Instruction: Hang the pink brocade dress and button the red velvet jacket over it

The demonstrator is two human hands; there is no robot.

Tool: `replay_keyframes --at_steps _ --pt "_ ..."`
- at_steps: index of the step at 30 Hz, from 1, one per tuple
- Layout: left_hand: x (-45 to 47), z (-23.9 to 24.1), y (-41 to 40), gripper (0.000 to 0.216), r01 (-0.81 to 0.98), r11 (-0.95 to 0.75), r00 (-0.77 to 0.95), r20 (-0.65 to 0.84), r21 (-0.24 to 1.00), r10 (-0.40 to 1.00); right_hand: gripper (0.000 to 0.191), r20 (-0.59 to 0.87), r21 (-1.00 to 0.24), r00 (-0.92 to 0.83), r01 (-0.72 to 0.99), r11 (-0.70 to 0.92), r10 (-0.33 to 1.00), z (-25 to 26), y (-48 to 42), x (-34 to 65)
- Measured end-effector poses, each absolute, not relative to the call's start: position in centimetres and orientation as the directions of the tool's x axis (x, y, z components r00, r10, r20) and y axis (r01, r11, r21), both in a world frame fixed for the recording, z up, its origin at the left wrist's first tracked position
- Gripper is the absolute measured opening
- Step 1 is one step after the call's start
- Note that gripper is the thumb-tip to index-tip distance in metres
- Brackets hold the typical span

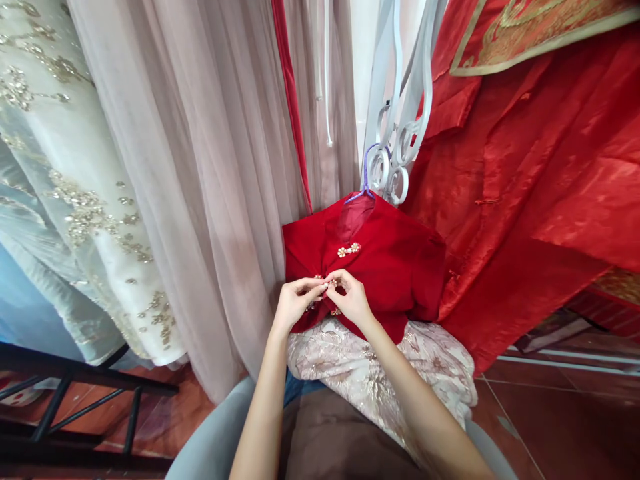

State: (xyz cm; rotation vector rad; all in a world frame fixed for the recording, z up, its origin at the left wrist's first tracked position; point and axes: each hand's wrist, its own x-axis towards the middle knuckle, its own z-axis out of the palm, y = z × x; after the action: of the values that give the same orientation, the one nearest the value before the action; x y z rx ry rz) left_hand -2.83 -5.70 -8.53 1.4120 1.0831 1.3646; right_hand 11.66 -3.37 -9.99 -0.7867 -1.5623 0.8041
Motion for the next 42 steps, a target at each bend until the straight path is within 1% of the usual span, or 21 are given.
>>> replay_keyframes --at_steps 3,6,8,10,12,14,17,21,23,26,29,31,35,37,39,42 --pt "-1.6 -9.3 -5.6 0.036 0.017 -0.304 -0.109 0.304 0.953 0.946 0.010 0.527 -0.846 -0.105 0.030 0.532 0.843 -10.3 -3.6 11.9" --pt "-0.7 -11.7 -5.7 0.030 0.090 -0.347 -0.328 0.357 0.933 0.874 0.014 0.488 -0.873 -0.060 -0.003 0.489 0.871 -12.1 -4.7 12.3" --pt "-0.5 -14.1 -5.9 0.023 0.165 -0.309 -0.462 0.350 0.937 0.815 0.017 0.453 -0.891 0.002 0.038 0.453 0.891 -14.0 -5.8 12.6" --pt "-0.5 -16.6 -6.0 0.018 0.220 -0.235 -0.529 0.318 0.947 0.787 0.022 0.432 -0.899 0.066 0.112 0.424 0.899 -15.8 -6.7 12.7" --pt "-0.6 -18.7 -6.1 0.020 0.219 -0.178 -0.523 0.269 0.959 0.808 0.030 0.435 -0.892 0.090 0.175 0.416 0.896 -17.2 -7.1 12.6" --pt "-0.5 -19.9 -6.1 0.024 0.180 -0.164 -0.474 0.232 0.970 0.850 0.033 0.445 -0.885 0.068 0.188 0.427 0.893 -17.9 -7.0 12.4" --pt "0.0 -20.2 -6.0 0.022 0.163 -0.189 -0.429 0.242 0.968 0.870 0.028 0.472 -0.868 0.049 0.199 0.455 0.880 -17.9 -6.6 11.8" --pt "0.6 -19.3 -6.3 0.017 0.169 -0.205 -0.441 0.260 0.964 0.859 0.013 0.542 -0.786 0.057 0.388 0.481 0.839 -17.3 -6.7 11.5" --pt "0.7 -19.0 -6.4 0.017 0.156 -0.206 -0.478 0.256 0.966 0.840 0.014 0.551 -0.768 0.056 0.424 0.479 0.833 -17.1 -7.1 11.6" --pt "0.6 -19.0 -6.3 0.018 0.144 -0.200 -0.484 0.245 0.969 0.840 0.018 0.550 -0.762 0.003 0.412 0.500 0.835 -16.6 -7.5 12.3" --pt "0.4 -19.3 -6.3 0.018 0.130 -0.181 -0.431 0.220 0.975 0.875 0.025 0.518 -0.742 -0.143 0.416 0.526 0.843 -15.7 -7.8 13.3" --pt "0.3 -19.3 -6.3 0.018 0.117 -0.180 -0.421 0.213 0.977 0.882 0.029 0.477 -0.717 -0.233 0.455 0.529 0.847 -14.9 -8.0 14.0" --pt "0.3 -18.9 -6.5 0.014 0.156 -0.182 -0.407 0.231 0.971 0.884 0.030 0.376 -0.626 -0.344 0.590 0.510 0.860 -12.8 -8.2 14.8" --pt "0.3 -18.6 -6.5 0.013 0.169 -0.163 -0.403 0.219 0.972 0.889 0.032 0.333 -0.603 -0.399 0.606 0.518 0.854 -12.1 -7.9 14.8" --pt "0.2 -18.4 -6.5 0.014 0.111 -0.148 -0.392 0.180 0.983 0.902 0.034 0.310 -0.620 -0.448 0.573 0.536 0.838 -11.8 -7.1 14.6" --pt "0.0 -18.3 -6.4 0.019 -0.070 -0.113 -0.349 0.082 0.991 0.934 0.036 0.287 -0.669 -0.449 0.538 0.513 0.846 -12.2 -5.4 14.1"
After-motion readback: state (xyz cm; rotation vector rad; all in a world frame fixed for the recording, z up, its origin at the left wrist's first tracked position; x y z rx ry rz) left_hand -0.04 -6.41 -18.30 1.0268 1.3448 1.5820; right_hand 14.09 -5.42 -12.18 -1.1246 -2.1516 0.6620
